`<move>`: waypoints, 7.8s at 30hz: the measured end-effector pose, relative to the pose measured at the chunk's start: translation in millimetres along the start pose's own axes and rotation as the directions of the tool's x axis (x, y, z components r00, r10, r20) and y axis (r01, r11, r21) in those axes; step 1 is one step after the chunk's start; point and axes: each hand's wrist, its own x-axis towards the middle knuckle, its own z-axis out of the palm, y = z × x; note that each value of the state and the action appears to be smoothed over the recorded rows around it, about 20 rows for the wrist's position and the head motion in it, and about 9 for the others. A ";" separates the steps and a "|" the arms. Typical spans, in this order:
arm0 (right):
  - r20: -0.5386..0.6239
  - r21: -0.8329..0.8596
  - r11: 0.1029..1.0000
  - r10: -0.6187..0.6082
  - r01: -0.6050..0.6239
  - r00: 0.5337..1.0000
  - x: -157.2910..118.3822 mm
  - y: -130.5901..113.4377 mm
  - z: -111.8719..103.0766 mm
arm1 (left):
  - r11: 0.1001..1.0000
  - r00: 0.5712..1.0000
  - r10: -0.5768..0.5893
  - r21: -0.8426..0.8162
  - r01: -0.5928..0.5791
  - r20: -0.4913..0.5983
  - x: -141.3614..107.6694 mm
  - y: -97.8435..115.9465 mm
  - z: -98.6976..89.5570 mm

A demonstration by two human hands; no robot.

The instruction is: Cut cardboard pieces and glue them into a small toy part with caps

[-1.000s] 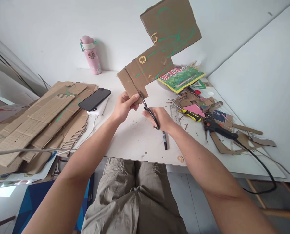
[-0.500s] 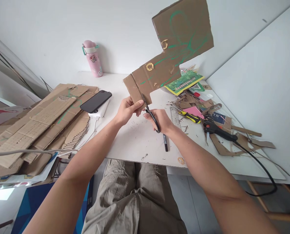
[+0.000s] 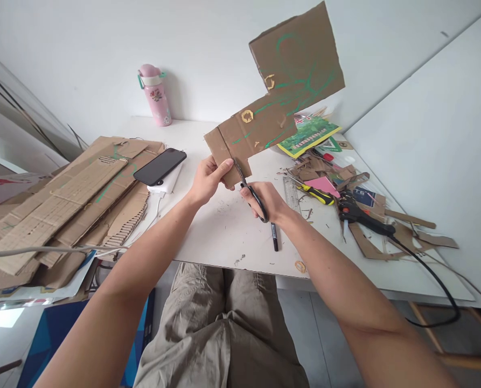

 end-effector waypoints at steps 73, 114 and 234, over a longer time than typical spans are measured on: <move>0.003 0.111 0.985 0.135 -0.135 0.991 2.6 1.8 11.5 | 1.000 0.993 0.026 0.018 -0.024 -0.119 11.5 -26.3 -13.6; 0.014 0.121 0.977 0.176 -0.177 0.984 2.5 4.8 -3.3 | 0.995 0.965 -0.061 -0.089 0.040 -0.255 9.2 -11.3 -14.2; -0.169 0.283 0.956 -0.033 0.080 0.985 1.5 4.7 4.2 | 0.951 0.973 -0.144 -0.296 0.087 -0.178 18.1 -21.8 -16.7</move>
